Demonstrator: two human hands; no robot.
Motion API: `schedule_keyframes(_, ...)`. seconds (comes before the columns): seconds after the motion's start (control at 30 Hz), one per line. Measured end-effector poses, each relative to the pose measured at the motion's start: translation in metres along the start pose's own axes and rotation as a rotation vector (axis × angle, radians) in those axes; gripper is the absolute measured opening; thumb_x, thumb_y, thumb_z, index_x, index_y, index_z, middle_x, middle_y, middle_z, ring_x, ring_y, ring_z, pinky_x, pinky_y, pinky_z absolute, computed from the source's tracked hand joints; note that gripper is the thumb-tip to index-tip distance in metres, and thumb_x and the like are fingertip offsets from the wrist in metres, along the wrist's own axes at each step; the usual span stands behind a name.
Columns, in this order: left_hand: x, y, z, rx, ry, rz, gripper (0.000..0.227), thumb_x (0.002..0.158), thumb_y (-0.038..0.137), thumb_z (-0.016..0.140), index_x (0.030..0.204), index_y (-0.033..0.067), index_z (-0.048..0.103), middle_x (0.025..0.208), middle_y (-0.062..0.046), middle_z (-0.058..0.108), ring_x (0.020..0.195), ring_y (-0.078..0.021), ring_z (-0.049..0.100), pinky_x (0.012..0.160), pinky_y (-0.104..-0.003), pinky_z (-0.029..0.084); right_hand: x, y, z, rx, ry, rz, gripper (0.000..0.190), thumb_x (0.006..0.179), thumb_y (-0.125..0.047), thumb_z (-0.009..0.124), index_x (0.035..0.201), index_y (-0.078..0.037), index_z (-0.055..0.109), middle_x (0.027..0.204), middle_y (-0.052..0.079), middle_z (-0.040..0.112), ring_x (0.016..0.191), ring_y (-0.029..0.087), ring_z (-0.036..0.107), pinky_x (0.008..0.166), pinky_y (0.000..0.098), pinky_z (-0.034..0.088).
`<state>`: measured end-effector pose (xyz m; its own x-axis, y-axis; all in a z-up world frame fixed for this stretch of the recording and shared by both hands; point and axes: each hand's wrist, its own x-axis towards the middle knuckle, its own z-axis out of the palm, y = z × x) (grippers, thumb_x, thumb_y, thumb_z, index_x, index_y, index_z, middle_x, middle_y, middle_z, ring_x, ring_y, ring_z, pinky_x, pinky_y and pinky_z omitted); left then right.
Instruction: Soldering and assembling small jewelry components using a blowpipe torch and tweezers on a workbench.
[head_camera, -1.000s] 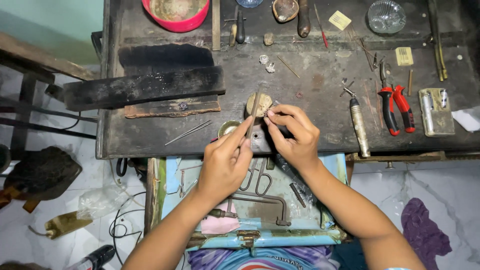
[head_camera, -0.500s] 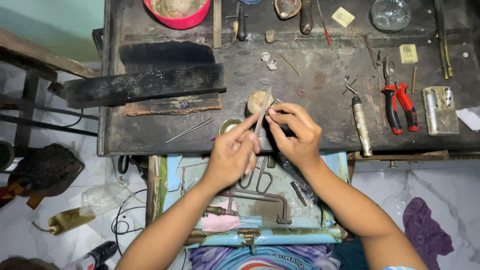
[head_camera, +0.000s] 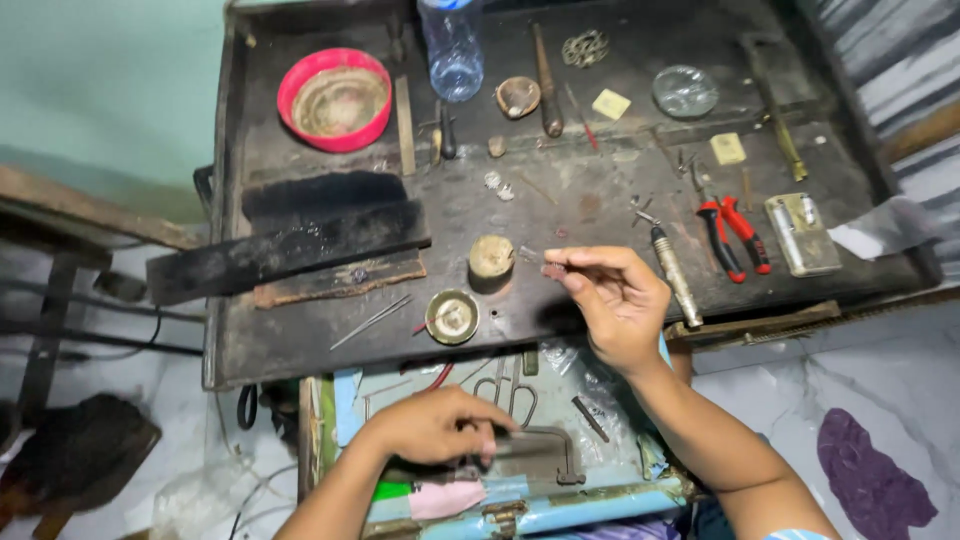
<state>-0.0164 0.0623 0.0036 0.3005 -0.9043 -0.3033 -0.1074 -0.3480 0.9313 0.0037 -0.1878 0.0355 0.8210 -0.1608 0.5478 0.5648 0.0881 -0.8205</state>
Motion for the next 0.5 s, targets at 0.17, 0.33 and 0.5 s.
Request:
schedule_keyframes(0.17,0.004,0.003,0.008,0.257,0.126,-0.124,0.036,0.095,0.024,0.066,0.13,0.0182,0.07,0.084,-0.004,0.075,0.066,-0.0212,0.062,0.066,-0.033,0.048,0.005,-0.029,-0.004,-0.026,0.009,-0.08,0.016,0.099,-0.002,0.066,0.111,0.001,0.057,0.107,0.027,0.071,0.104,0.033,0.075,0.09,0.0365,0.069)
schedule_keyframes(0.33,0.011,-0.002,0.021,0.458,0.245,-0.113,0.036,0.093,0.029,0.068,0.127,0.0173,0.067,0.104,-0.015,0.076,0.1,-0.0378,0.068,0.083,-0.048,0.051,0.015,-0.046,0.0,-0.046,0.02,-0.136,0.021,0.099,-0.006,0.067,0.114,-0.001,0.053,0.105,0.025,0.072,0.101,0.032,0.077,0.087,0.0372,0.07)
schedule_keyframes(0.5,0.02,-0.018,0.029,0.493,0.293,0.086,0.031,0.088,0.023,0.07,0.116,0.0108,0.067,0.1,-0.013,0.075,0.095,-0.0404,0.068,0.077,-0.051,0.051,0.022,-0.048,0.003,-0.006,0.029,-0.144,0.023,0.099,-0.008,0.067,0.115,-0.001,0.052,0.106,0.025,0.072,0.1,0.032,0.077,0.087,0.0406,0.071)
